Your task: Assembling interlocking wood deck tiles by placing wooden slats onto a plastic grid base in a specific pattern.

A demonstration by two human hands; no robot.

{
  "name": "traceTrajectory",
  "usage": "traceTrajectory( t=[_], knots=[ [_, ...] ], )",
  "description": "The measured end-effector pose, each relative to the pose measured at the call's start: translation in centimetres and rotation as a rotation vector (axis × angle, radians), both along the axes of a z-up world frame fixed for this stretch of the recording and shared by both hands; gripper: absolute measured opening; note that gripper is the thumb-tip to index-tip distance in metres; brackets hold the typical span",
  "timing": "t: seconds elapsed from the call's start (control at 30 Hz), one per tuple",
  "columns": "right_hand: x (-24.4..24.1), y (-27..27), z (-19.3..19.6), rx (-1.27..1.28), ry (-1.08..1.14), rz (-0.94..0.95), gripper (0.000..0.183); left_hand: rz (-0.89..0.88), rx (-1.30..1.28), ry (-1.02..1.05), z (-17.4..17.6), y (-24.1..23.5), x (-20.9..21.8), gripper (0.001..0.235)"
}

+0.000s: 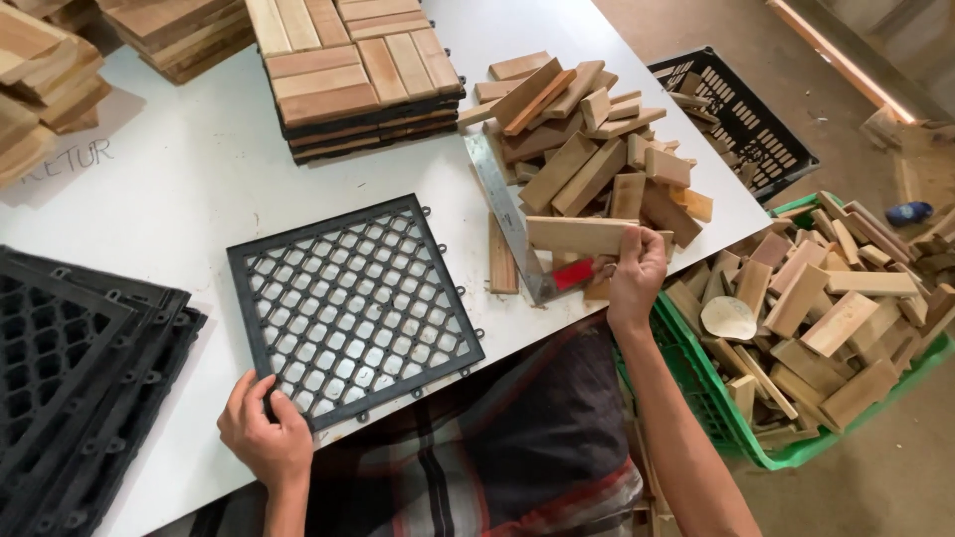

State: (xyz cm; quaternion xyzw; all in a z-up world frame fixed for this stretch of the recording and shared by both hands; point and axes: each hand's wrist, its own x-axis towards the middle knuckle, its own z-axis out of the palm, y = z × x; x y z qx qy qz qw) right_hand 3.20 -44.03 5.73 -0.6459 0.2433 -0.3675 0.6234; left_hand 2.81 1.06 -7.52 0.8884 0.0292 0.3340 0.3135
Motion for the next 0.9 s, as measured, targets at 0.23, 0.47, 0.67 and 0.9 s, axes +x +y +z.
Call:
traceTrajectory(
  t=[0.23, 0.47, 0.67, 0.9],
  knots=[
    [-3.3, 9.0, -0.9, 0.243, 0.148, 0.178, 0.037, -0.142, 0.043, -0.157, 6.6, -7.7, -3.7, 0.015],
    [-5.5, 16.9, -1.9, 0.083, 0.219, 0.427, 0.032, -0.539, -1.558, 0.562, 12.2, -13.8, -6.3, 0.058],
    [-5.6, 18.3, -3.2, 0.151, 0.196, 0.497, 0.035, -0.557, -1.648, 0.552, 10.1, -11.1, -6.1, 0.055],
    [-5.9, 19.4, -4.6, 0.348, 0.117, 0.636, 0.047, -0.543, -1.625, 0.505, 8.5, -8.4, -5.0, 0.065]
  ],
)
